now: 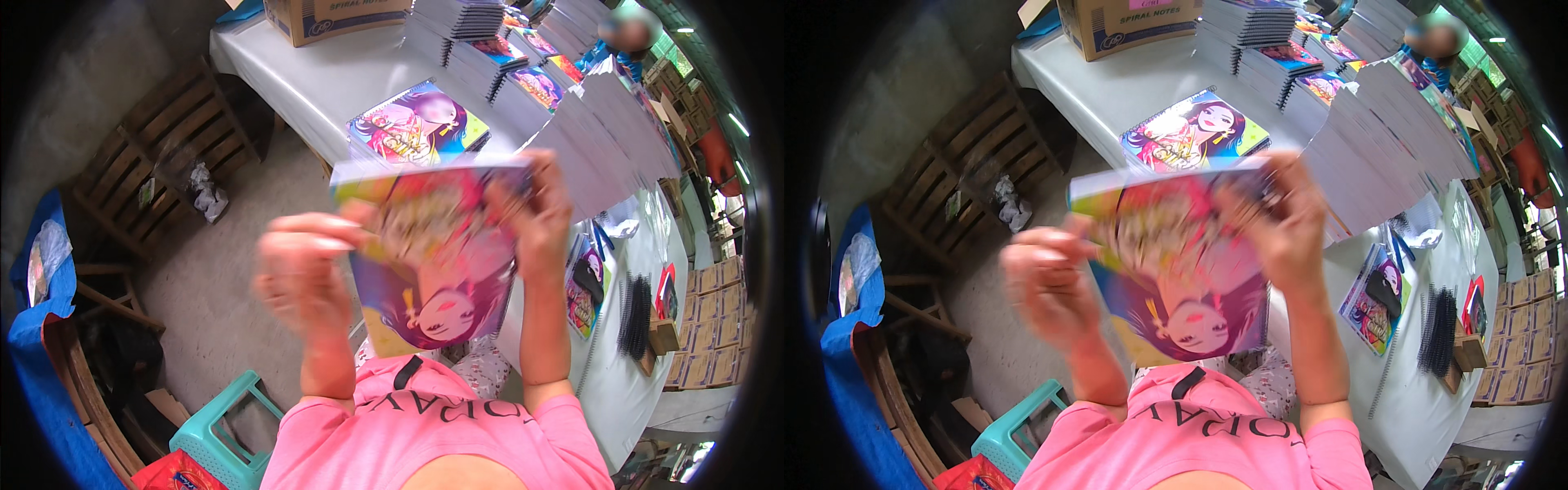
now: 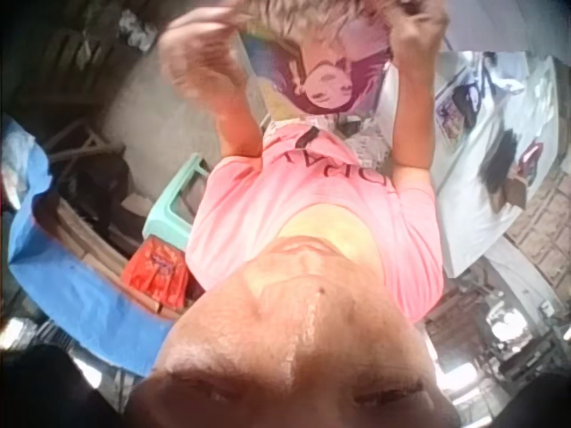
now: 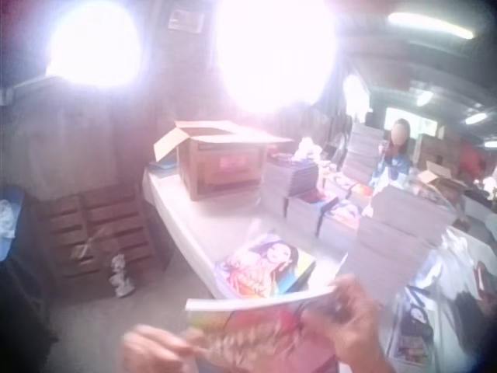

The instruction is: The person binds notebooks by manually threading plastic spiral coils into the pre-punched holes of notebook covers and paper stacks, then placing the finished notebooks onto a stack.

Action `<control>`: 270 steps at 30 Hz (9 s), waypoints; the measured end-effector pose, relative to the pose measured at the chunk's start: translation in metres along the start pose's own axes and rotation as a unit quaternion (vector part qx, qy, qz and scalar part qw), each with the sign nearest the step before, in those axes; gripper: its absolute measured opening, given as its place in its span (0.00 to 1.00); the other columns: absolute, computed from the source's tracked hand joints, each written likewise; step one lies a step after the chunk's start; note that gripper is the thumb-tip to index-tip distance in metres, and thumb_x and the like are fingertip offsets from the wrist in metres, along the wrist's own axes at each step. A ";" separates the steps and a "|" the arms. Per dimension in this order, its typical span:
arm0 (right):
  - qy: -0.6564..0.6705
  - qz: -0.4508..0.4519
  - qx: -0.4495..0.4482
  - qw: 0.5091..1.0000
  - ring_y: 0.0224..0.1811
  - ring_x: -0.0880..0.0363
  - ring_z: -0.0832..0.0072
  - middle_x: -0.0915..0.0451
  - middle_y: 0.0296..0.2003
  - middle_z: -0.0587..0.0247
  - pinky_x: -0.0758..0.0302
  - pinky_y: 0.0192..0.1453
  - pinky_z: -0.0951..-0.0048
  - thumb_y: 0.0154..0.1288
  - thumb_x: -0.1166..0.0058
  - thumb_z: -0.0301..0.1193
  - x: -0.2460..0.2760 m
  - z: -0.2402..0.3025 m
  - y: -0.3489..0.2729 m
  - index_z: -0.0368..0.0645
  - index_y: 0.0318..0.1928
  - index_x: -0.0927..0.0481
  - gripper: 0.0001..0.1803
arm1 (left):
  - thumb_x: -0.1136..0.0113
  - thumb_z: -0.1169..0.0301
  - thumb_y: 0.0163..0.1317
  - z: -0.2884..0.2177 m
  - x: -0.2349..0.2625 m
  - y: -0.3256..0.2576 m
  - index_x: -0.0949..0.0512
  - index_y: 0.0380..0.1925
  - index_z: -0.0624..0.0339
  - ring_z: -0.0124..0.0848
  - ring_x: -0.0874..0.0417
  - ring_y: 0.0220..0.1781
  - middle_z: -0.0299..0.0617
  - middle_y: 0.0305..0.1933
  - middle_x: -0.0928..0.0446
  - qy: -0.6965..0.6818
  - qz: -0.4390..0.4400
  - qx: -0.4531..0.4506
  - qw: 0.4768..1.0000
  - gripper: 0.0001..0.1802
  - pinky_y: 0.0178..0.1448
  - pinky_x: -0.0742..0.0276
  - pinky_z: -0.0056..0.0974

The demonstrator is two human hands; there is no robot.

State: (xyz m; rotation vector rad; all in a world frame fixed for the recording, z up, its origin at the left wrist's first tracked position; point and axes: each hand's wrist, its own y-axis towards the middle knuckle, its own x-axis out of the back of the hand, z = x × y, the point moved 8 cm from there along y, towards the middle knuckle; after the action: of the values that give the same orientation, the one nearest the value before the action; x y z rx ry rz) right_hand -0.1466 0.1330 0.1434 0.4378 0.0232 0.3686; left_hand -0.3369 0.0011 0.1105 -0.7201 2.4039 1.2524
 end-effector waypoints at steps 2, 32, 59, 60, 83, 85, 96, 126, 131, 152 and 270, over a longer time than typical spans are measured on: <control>0.118 -0.130 0.007 0.984 0.29 0.26 0.82 0.23 0.31 0.67 0.26 0.34 0.80 0.57 0.40 0.24 0.024 -0.008 0.033 0.40 0.44 0.31 0.16 | 0.59 0.63 0.68 -0.019 0.036 0.018 0.25 0.35 0.65 0.42 0.22 0.50 0.48 0.40 0.23 0.030 -0.120 -0.085 0.989 0.17 0.56 0.26 0.44; -0.372 -0.172 -0.156 0.898 0.61 0.39 0.54 0.30 0.53 0.53 0.43 0.61 0.46 0.64 0.65 0.60 0.044 -0.205 0.131 0.51 0.51 0.25 0.31 | 0.60 0.64 0.69 0.228 0.043 0.047 0.27 0.37 0.68 0.27 0.23 0.36 0.43 0.35 0.25 0.086 -0.181 0.184 0.962 0.17 0.41 0.26 0.29; -0.034 -0.385 -0.161 0.908 0.55 0.30 0.50 0.26 0.49 0.40 0.37 0.60 0.59 0.66 0.78 0.61 0.066 -0.253 0.095 0.32 0.54 0.31 0.43 | 0.58 0.65 0.62 0.254 0.049 0.042 0.31 0.40 0.68 0.37 0.21 0.41 0.49 0.39 0.27 0.040 -0.136 0.119 0.983 0.16 0.45 0.21 0.39; -0.031 -0.372 -0.136 0.918 0.57 0.32 0.50 0.28 0.51 0.39 0.38 0.62 0.60 0.66 0.77 0.61 0.061 -0.245 0.095 0.31 0.55 0.32 0.42 | 0.58 0.62 0.62 0.255 0.056 0.045 0.32 0.40 0.68 0.38 0.22 0.44 0.49 0.41 0.28 0.064 -0.103 0.100 0.988 0.18 0.48 0.22 0.42; -0.379 -0.416 -0.317 0.763 0.30 0.21 0.59 0.20 0.27 0.56 0.26 0.36 0.62 0.51 0.45 0.33 0.445 -0.123 -0.275 0.40 0.32 0.21 0.11 | 0.48 0.37 0.53 0.239 -0.280 -0.277 0.37 0.62 0.59 0.54 0.53 0.72 0.48 0.69 0.45 0.364 0.587 0.084 0.718 0.45 0.68 0.55 0.61; -0.319 -0.414 -0.398 0.754 0.23 0.22 0.66 0.21 0.21 0.58 0.27 0.28 0.66 0.49 0.42 0.35 0.456 -0.138 -0.251 0.39 0.26 0.21 0.11 | 0.48 0.35 0.51 0.228 -0.292 -0.281 0.39 0.63 0.57 0.54 0.57 0.73 0.46 0.70 0.47 0.363 0.638 0.092 0.673 0.47 0.69 0.61 0.63; -0.335 -0.278 -0.480 0.762 0.25 0.23 0.72 0.21 0.23 0.55 0.28 0.30 0.68 0.40 0.35 0.36 0.472 -0.157 -0.220 0.33 0.25 0.22 0.18 | 0.44 0.42 0.51 0.231 -0.294 -0.281 0.45 0.66 0.43 0.52 0.66 0.74 0.40 0.72 0.50 0.350 0.649 0.067 0.672 0.44 0.64 0.70 0.74; -0.037 -0.420 0.016 0.906 0.21 0.35 0.88 0.23 0.40 0.67 0.38 0.21 0.88 0.63 0.45 0.40 0.289 0.032 -0.223 0.44 0.61 0.36 0.28 | 0.48 0.78 0.60 0.129 -0.313 -0.122 0.27 0.45 0.60 0.30 0.25 0.42 0.41 0.38 0.24 0.019 0.416 0.245 0.876 0.12 0.55 0.36 0.33; -0.046 -0.398 -0.126 0.907 0.15 0.44 0.91 0.25 0.33 0.70 0.45 0.15 0.88 0.68 0.54 0.37 0.301 0.001 -0.263 0.42 0.57 0.31 0.20 | 0.47 0.83 0.52 0.093 -0.298 -0.147 0.28 0.47 0.56 0.35 0.25 0.41 0.38 0.37 0.27 0.328 0.615 -0.135 0.705 0.20 0.60 0.44 0.45; -0.141 -0.254 -0.244 0.925 0.32 0.27 0.80 0.22 0.43 0.59 0.28 0.38 0.80 0.67 0.54 0.39 0.272 -0.005 -0.265 0.42 0.55 0.27 0.20 | 0.36 0.62 0.49 0.094 -0.288 -0.200 0.23 0.44 0.44 0.27 0.29 0.36 0.28 0.28 0.32 0.280 0.558 -0.241 0.743 0.19 0.50 0.44 0.44; -0.254 0.071 -0.021 0.964 0.34 0.21 0.70 0.17 0.37 0.55 0.25 0.41 0.70 0.44 0.44 0.15 0.234 -0.035 -0.146 0.40 0.39 0.17 0.18 | 0.19 0.50 0.16 0.153 -0.236 -0.157 0.30 0.30 0.59 0.45 0.36 0.55 0.49 0.52 0.40 0.176 0.327 0.144 0.917 0.40 0.47 0.30 0.42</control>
State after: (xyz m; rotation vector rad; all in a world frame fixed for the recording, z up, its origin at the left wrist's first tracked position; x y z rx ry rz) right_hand 0.1181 0.1073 0.0643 0.4821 -0.5166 0.3877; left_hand -0.0448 0.1180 0.0410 -0.0322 3.1984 0.9824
